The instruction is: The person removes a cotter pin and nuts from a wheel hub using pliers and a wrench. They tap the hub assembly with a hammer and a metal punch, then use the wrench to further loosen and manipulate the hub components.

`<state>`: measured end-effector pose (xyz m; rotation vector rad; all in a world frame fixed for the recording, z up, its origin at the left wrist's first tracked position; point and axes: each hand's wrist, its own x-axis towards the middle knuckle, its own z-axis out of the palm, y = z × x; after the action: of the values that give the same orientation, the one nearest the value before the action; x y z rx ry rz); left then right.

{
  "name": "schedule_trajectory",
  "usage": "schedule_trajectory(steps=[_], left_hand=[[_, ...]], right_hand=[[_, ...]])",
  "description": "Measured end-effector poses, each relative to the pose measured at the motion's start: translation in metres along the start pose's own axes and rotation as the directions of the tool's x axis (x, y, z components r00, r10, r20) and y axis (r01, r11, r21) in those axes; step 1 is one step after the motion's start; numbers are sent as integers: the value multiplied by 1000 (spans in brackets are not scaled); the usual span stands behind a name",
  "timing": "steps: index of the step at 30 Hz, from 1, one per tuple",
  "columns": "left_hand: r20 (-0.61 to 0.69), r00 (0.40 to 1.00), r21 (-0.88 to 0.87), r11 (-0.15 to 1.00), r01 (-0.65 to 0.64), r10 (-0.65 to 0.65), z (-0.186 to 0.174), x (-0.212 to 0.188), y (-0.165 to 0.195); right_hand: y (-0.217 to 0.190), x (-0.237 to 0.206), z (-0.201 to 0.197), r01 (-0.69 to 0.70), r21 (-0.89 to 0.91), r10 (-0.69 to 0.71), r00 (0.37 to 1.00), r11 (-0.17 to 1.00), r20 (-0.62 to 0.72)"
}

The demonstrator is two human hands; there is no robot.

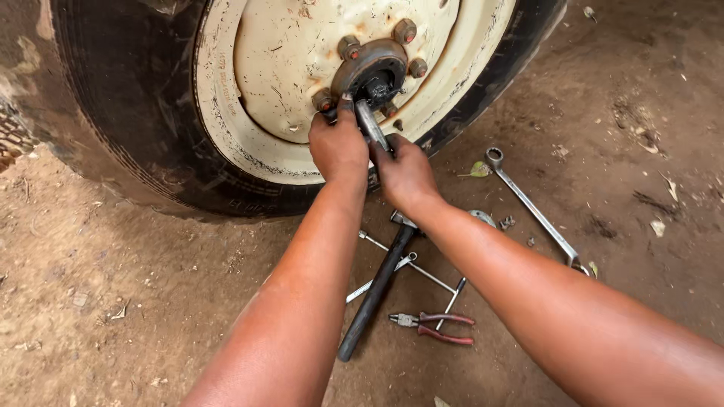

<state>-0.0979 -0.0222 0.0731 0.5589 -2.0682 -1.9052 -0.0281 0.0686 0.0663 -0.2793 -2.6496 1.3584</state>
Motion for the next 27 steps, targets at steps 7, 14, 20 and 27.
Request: schedule_trajectory(steps=[7,14,20,27], left_hand=[[23,1000,-31,999,-12,12,1,2,2],[-43,996,1,997,-81,81,5,3,-5],[-24,997,-16,998,67,-67,4,0,2],[4,995,-80,992,100,-100,-1,3,10]], right_hand=[[-2,-7,-7,8,-96,-18,994,995,-108],[13,10,6,188,-30,-190,966,982,-175],[17,11,4,192,173,-173,978,966,-120],[-8,12,-11,217,127,-209,975,968,-77]])
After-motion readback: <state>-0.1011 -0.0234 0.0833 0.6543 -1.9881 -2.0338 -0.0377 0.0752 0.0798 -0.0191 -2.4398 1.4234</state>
